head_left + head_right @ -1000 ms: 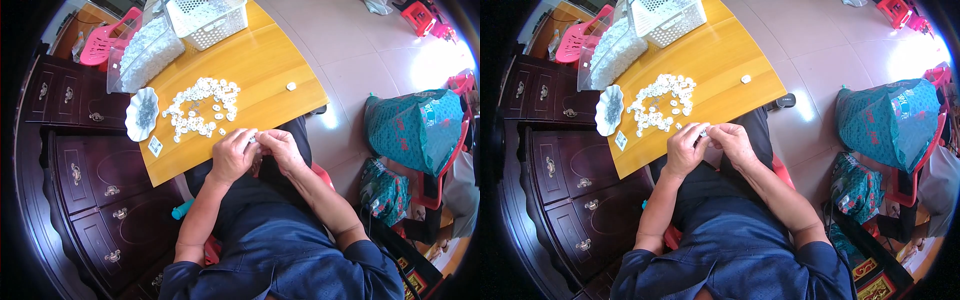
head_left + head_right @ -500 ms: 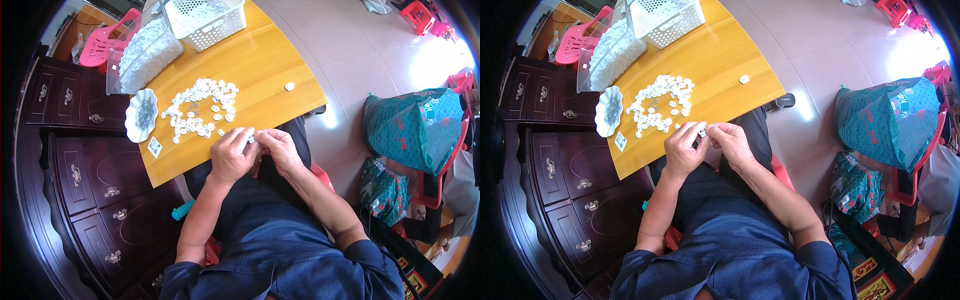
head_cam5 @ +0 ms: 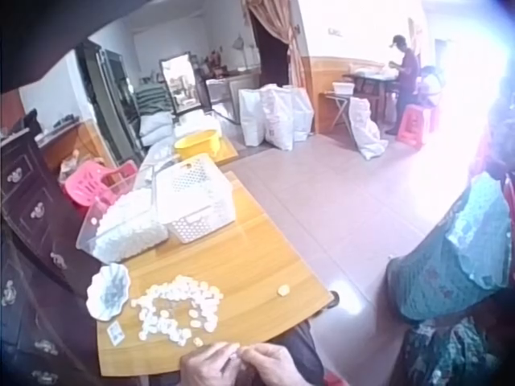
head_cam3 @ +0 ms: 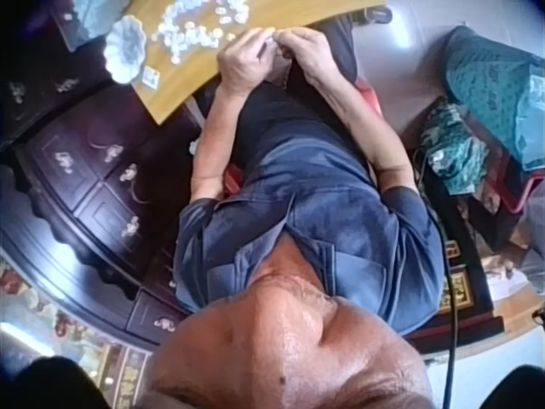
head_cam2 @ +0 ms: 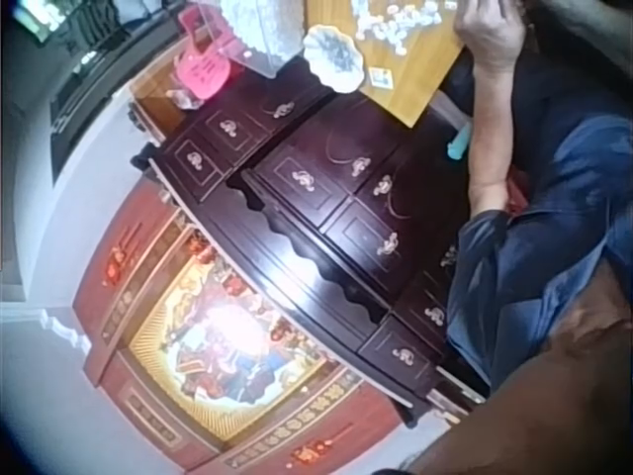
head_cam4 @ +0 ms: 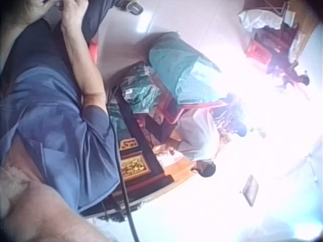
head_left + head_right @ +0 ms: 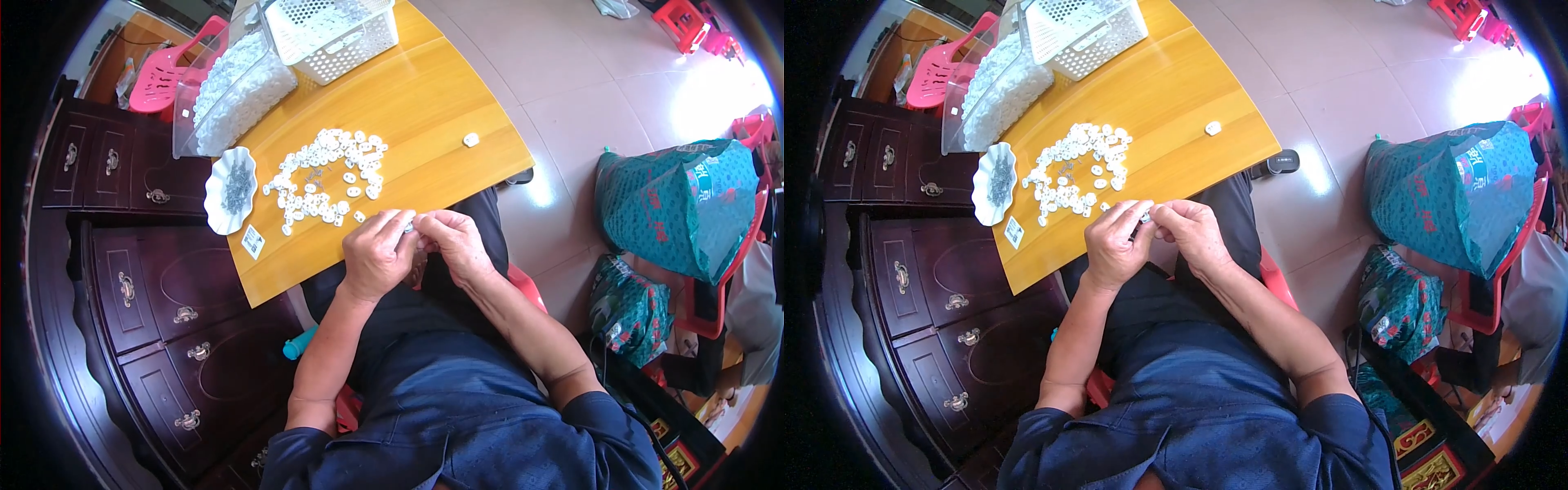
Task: Sorting and inspecting small white plastic components on a table.
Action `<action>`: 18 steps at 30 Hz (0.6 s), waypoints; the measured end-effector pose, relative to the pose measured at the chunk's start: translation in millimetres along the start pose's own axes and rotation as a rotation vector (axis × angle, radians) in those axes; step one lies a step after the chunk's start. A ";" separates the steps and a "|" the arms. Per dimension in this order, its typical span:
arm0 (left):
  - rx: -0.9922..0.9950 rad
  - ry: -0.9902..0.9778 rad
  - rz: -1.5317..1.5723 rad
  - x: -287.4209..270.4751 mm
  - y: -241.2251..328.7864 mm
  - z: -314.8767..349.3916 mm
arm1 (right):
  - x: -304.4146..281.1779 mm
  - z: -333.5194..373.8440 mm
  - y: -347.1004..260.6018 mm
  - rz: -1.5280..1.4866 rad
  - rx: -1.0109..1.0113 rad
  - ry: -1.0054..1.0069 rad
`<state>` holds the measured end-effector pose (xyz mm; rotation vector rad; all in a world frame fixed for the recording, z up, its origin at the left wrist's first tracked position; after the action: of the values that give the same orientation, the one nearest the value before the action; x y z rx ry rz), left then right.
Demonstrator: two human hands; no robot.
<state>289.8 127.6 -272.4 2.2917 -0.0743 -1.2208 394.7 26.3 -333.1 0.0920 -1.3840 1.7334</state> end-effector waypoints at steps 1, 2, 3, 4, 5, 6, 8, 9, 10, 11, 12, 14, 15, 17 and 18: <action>0.001 -0.003 0.004 -0.1 -0.3 0.2 | 0.4 0.3 -0.3 0.003 0.000 0.002; 0.001 -0.006 0.009 0.0 -0.5 0.3 | 1.3 0.3 -0.9 0.001 0.000 0.002; 0.002 -0.007 0.008 0.5 -1.2 0.4 | 2.1 0.3 -1.8 -0.003 -0.001 0.014; 0.012 -0.002 0.003 1.2 -2.1 0.3 | 2.6 0.5 -2.5 -0.007 -0.003 0.026; 0.022 0.002 -0.003 1.5 -2.6 0.3 | 2.8 0.9 -2.7 -0.009 -0.003 0.026; 0.023 0.002 -0.004 1.4 -2.8 0.5 | 2.8 1.3 -2.8 -0.016 0.003 0.030; 0.032 -0.004 0.009 1.7 -2.9 0.1 | 2.5 1.7 -3.6 -0.025 0.008 0.036; 0.033 -0.004 0.008 2.0 -2.3 -0.3 | 2.4 2.1 -4.2 -0.026 0.008 0.036; 0.020 -0.005 0.007 2.2 -1.6 -1.4 | 2.3 2.2 -4.9 -0.027 0.007 0.036; 0.007 -0.006 0.006 2.5 -0.8 -2.3 | 1.6 2.0 -4.8 -0.027 0.006 0.036; 0.008 -0.006 0.006 2.8 0.1 -2.8 | 0.6 1.4 -4.3 -0.031 -0.007 0.037; -0.053 -0.020 0.082 4.1 0.3 -5.5 | -0.7 0.1 -5.2 -0.034 -0.024 0.040; -0.052 -0.020 0.083 3.9 1.0 -6.6 | -1.0 -0.2 -5.6 -0.031 -0.034 0.045; -0.147 -0.018 0.154 -0.1 1.8 -8.0 | 1.8 -0.1 -7.1 -0.029 -0.046 0.043; -0.145 -0.015 0.151 -2.0 2.1 -9.4 | 3.3 0.0 -8.5 -0.024 -0.053 0.053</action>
<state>296.3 130.4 -265.7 2.1115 -0.1558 -1.1287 398.4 28.0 -324.9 0.0330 -1.3839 1.6661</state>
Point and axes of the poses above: each hand's wrist, its own z-axis away from the middle knuckle, its own x-axis out of the palm, y = z × x, the point moved 2 cm from there along -z, towards the middle knuckle, and after that the axes turned 2 degrees about -x, right-handed, at the moved point
